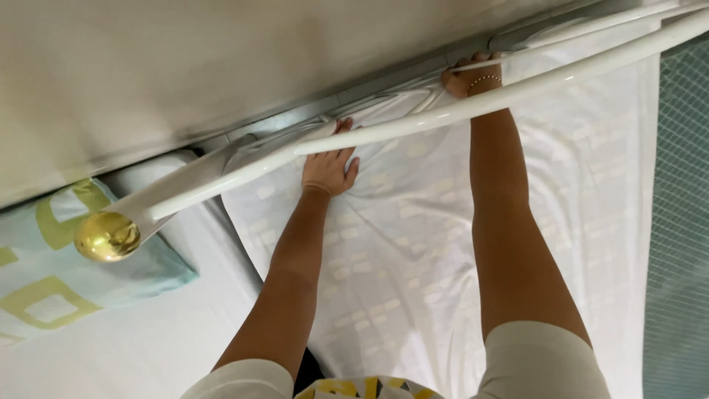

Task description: The person walks through a room, picks up a white sheet from a pile of linens on a chair, and carries it to a bed. They unfold the sheet and spread it over the mattress, smoothing it out by hand.

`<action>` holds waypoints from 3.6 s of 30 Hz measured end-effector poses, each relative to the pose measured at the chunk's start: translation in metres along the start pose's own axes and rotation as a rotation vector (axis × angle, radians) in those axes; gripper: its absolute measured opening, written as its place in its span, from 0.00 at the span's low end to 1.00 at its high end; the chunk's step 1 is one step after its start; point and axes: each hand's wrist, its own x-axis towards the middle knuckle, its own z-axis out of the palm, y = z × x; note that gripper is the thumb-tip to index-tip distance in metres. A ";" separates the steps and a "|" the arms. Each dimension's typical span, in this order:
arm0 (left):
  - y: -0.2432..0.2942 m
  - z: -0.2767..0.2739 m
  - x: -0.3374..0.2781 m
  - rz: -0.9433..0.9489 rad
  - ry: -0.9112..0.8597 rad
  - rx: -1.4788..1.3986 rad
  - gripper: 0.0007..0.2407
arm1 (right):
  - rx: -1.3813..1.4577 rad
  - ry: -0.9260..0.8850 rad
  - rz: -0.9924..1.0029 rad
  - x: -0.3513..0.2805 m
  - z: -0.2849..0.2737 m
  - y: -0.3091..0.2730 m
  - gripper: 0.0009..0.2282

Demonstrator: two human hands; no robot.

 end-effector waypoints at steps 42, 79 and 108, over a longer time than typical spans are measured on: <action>0.199 0.077 -0.537 -1.082 0.096 -0.421 0.21 | 0.306 0.188 -0.188 -0.685 0.313 -0.149 0.43; 0.490 0.144 -0.790 -0.133 -0.591 0.176 0.30 | 0.418 -0.141 0.328 -1.118 0.562 0.093 0.36; 0.599 0.304 -1.034 0.106 -0.159 0.352 0.07 | 0.250 -0.166 0.335 -1.369 0.823 0.214 0.19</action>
